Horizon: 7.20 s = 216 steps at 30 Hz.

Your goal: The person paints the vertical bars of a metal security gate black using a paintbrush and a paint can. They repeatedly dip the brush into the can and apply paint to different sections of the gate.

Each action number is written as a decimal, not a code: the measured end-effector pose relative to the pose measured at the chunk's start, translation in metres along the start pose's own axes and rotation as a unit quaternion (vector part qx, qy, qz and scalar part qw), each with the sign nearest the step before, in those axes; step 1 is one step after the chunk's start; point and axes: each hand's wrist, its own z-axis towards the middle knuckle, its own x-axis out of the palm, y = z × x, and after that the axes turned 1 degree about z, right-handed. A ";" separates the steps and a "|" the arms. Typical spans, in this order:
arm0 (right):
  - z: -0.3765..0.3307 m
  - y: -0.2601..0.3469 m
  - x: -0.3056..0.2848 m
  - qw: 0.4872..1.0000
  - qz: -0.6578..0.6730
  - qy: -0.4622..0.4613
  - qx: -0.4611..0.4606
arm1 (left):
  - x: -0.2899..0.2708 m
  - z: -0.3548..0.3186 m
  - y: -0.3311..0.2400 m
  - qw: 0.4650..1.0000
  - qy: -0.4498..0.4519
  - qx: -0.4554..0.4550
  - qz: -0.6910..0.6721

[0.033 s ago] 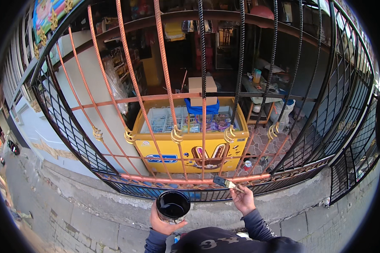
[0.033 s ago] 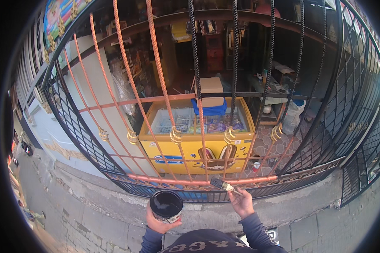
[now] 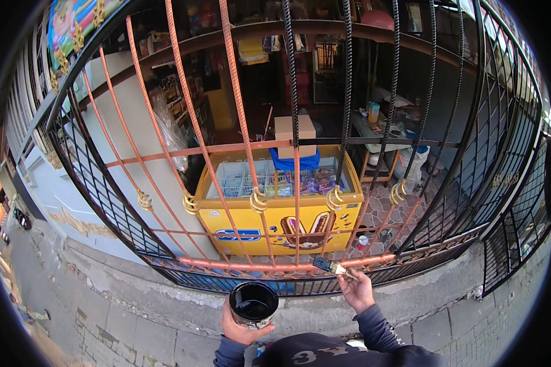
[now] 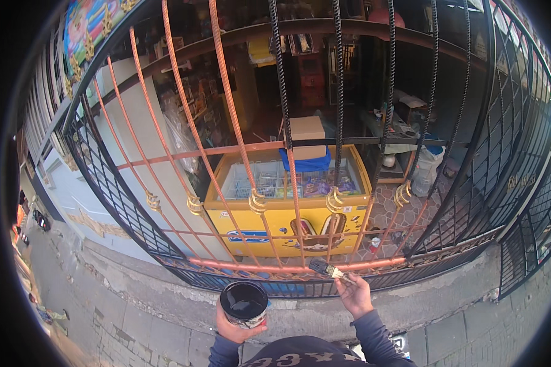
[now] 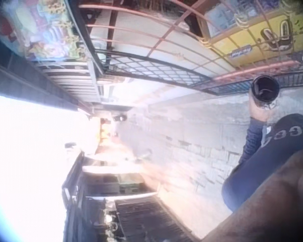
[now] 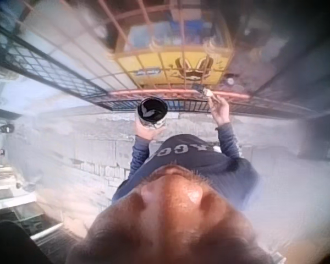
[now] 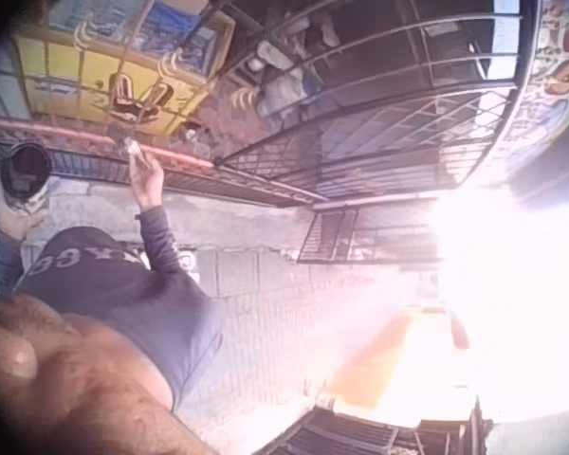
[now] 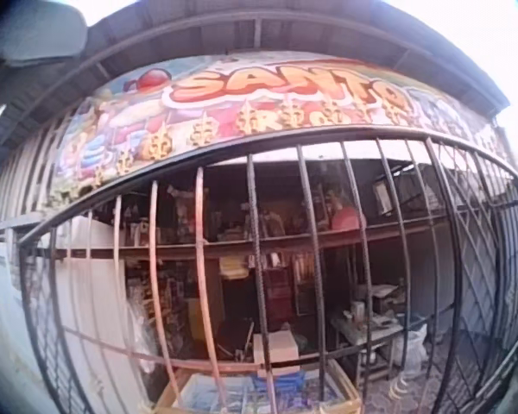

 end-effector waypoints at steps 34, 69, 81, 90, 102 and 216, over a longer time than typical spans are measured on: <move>0.098 0.000 0.266 0.577 -0.431 0.109 -0.685 | -0.009 -0.032 0.037 0.988 0.019 -0.144 -0.043; 0.103 0.015 0.248 0.671 -0.409 0.087 -0.612 | -0.001 -0.039 0.003 0.993 0.017 -0.110 -0.043; 0.104 0.015 0.243 0.661 -0.451 0.152 -0.581 | 0.005 -0.039 -0.012 0.993 -0.003 -0.112 -0.031; 0.112 -0.001 0.229 0.649 -0.418 0.108 -0.626 | 0.008 -0.039 -0.013 0.993 0.012 -0.113 -0.022; 0.112 -0.005 0.219 0.672 -0.437 0.149 -0.579 | 0.009 -0.033 -0.022 0.996 0.031 -0.080 0.009; 0.105 0.012 0.261 0.479 -0.487 0.150 -0.715 | -0.005 -0.055 -0.023 0.989 -0.013 -0.147 -0.001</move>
